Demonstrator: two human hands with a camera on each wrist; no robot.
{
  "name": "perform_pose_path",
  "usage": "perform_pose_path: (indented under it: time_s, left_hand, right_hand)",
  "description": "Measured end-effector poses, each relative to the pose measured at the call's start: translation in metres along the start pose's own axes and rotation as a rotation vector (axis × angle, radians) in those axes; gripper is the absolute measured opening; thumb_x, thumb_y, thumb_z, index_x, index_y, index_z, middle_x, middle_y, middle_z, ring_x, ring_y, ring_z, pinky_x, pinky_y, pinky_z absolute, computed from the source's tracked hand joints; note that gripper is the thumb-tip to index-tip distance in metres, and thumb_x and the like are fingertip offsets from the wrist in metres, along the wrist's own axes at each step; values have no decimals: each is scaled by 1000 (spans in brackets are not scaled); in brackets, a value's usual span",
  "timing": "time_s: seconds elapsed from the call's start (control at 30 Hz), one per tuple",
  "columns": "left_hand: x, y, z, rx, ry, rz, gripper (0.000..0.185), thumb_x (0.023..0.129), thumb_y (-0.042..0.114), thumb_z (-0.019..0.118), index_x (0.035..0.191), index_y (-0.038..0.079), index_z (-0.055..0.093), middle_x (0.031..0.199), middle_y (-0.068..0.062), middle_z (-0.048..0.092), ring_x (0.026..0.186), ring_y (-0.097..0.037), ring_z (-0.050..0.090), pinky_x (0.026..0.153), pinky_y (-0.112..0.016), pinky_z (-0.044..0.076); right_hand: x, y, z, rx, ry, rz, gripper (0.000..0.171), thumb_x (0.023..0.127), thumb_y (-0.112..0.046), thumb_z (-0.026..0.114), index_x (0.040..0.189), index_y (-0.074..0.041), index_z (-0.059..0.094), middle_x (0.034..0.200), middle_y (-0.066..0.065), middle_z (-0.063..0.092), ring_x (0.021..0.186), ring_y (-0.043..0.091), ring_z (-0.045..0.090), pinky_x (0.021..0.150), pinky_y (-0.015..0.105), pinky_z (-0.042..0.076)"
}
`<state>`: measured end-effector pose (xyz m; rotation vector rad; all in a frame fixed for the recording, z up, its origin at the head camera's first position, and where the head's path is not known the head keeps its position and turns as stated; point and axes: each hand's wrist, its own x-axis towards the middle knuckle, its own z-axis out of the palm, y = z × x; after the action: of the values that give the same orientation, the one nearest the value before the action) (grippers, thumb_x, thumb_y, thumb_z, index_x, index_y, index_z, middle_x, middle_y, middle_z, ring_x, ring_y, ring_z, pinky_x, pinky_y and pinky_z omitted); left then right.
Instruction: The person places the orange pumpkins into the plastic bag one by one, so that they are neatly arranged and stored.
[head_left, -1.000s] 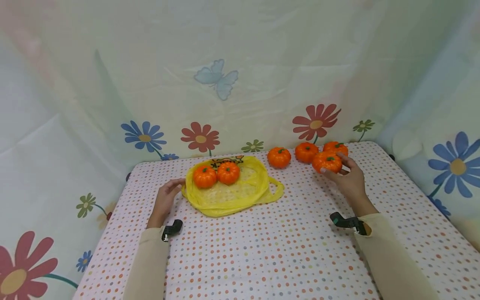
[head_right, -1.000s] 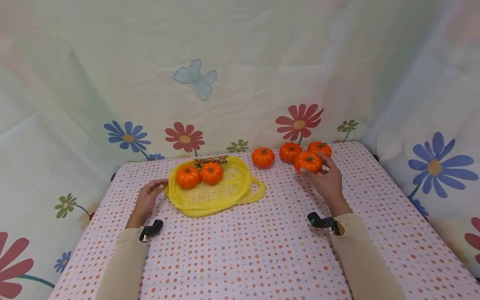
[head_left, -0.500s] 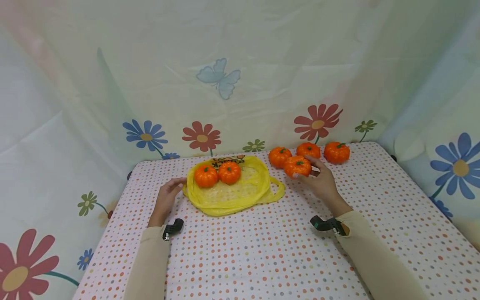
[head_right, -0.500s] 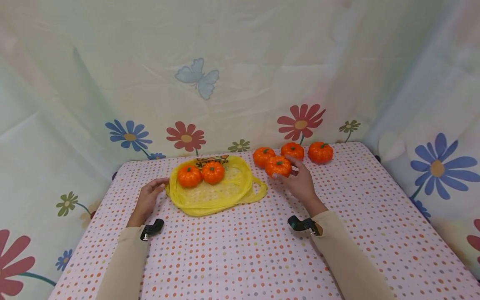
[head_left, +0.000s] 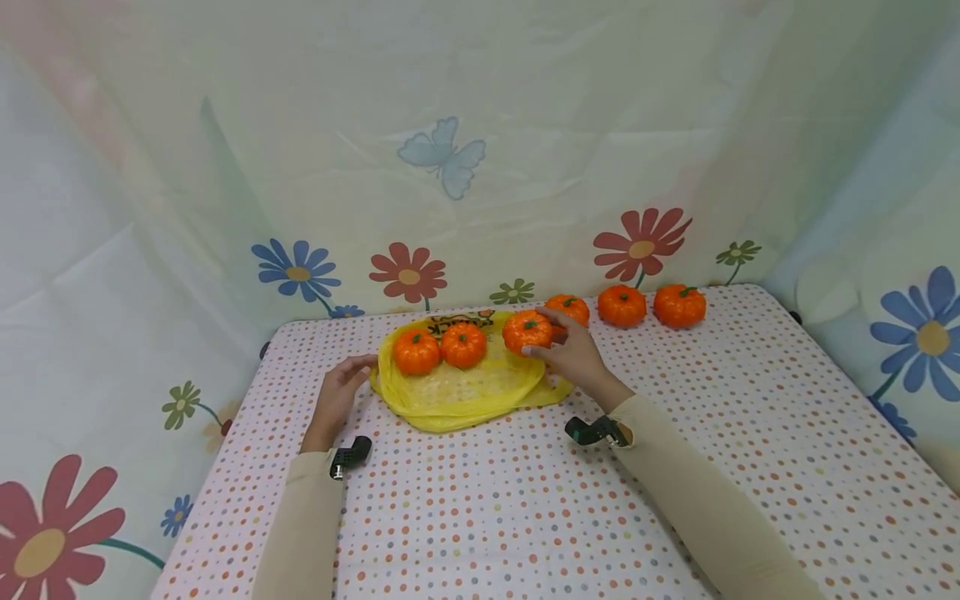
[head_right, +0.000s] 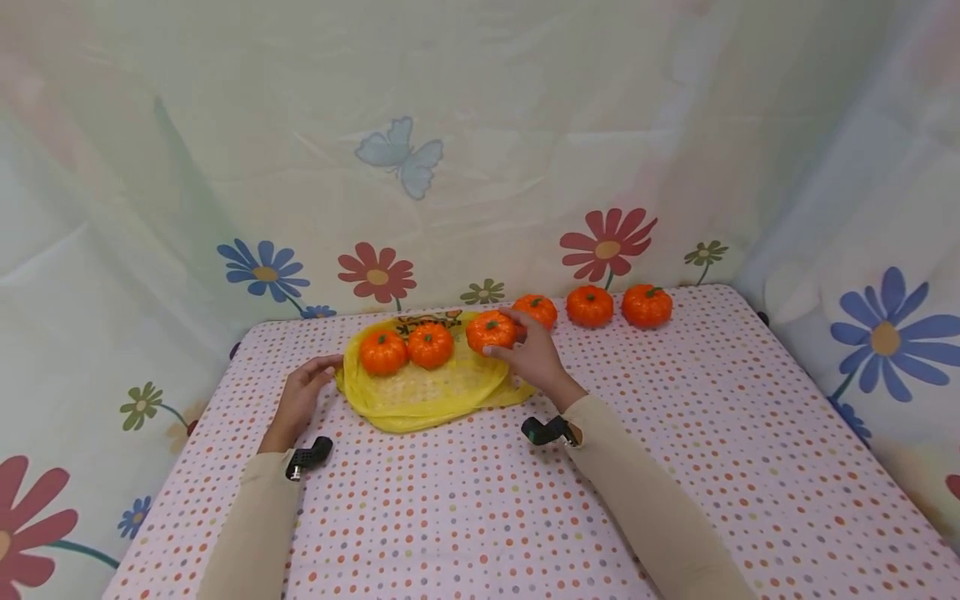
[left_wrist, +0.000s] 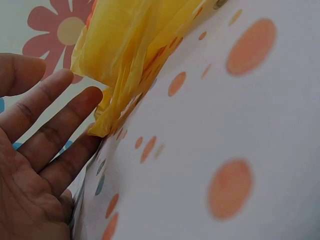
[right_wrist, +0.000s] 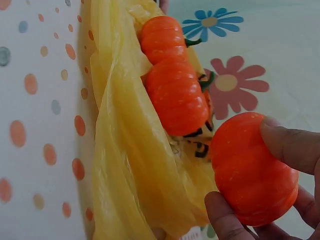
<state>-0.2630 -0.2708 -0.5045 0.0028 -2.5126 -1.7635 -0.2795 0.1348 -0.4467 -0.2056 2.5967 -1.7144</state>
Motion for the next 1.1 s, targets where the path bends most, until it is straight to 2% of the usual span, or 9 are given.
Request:
perform_pose_path:
  time_s: [0.2, 0.4, 0.63, 0.83, 0.93, 1.0, 1.1]
  left_hand:
    - [1, -1, 2, -6, 0, 4, 31, 101, 17, 49, 129, 9, 60, 135, -12, 60, 136, -26, 48, 118, -48, 33]
    - [1, 0, 3, -3, 5, -2, 31, 101, 17, 49, 129, 9, 60, 135, -12, 60, 135, -27, 48, 118, -48, 33]
    - [2, 1, 1, -1, -4, 2, 31, 102, 18, 50, 130, 9, 60, 135, -13, 60, 136, -26, 48, 119, -48, 32]
    - [4, 0, 0, -17, -13, -17, 33, 102, 16, 49, 132, 7, 59, 138, -15, 58, 138, -27, 46, 120, -48, 30]
    - [0, 8, 0, -1, -18, -28, 34, 102, 13, 48, 133, 4, 57, 139, -17, 57, 139, -28, 45, 120, -48, 30]
    - [-1, 8, 0, 4, -14, -23, 33, 102, 13, 48, 133, 4, 58, 139, -17, 57, 139, -28, 45, 120, -48, 30]
    - [-1, 8, 0, 8, -8, -10, 32, 102, 14, 49, 131, 6, 59, 137, -15, 59, 137, -28, 47, 119, -48, 32]
  right_hand:
    - [17, 0, 17, 9, -48, -9, 72, 86, -13, 75, 149, -17, 41, 153, 16, 39, 131, 39, 48, 109, 51, 44]
    - [27, 8, 31, -13, -16, 18, 71, 86, -11, 75, 149, -17, 42, 153, 15, 39, 136, 36, 45, 113, 49, 41]
    - [28, 10, 42, -37, 11, 57, 71, 86, -13, 75, 148, -18, 41, 154, 13, 39, 141, 33, 41, 117, 48, 35]
    - [27, 9, 44, -133, -15, 39, 74, 86, -18, 76, 150, -15, 38, 156, 13, 38, 143, 33, 38, 119, 50, 31]
    - [27, 8, 44, -164, -25, 31, 76, 86, -22, 76, 151, -14, 37, 156, 13, 38, 142, 34, 39, 119, 50, 31]
    - [27, 8, 44, -190, -24, 22, 76, 86, -23, 76, 150, -12, 37, 155, 14, 39, 142, 34, 39, 119, 50, 31]
    - [27, 6, 45, -287, -14, -7, 74, 87, -26, 75, 149, -10, 39, 153, 15, 42, 140, 35, 41, 118, 51, 32]
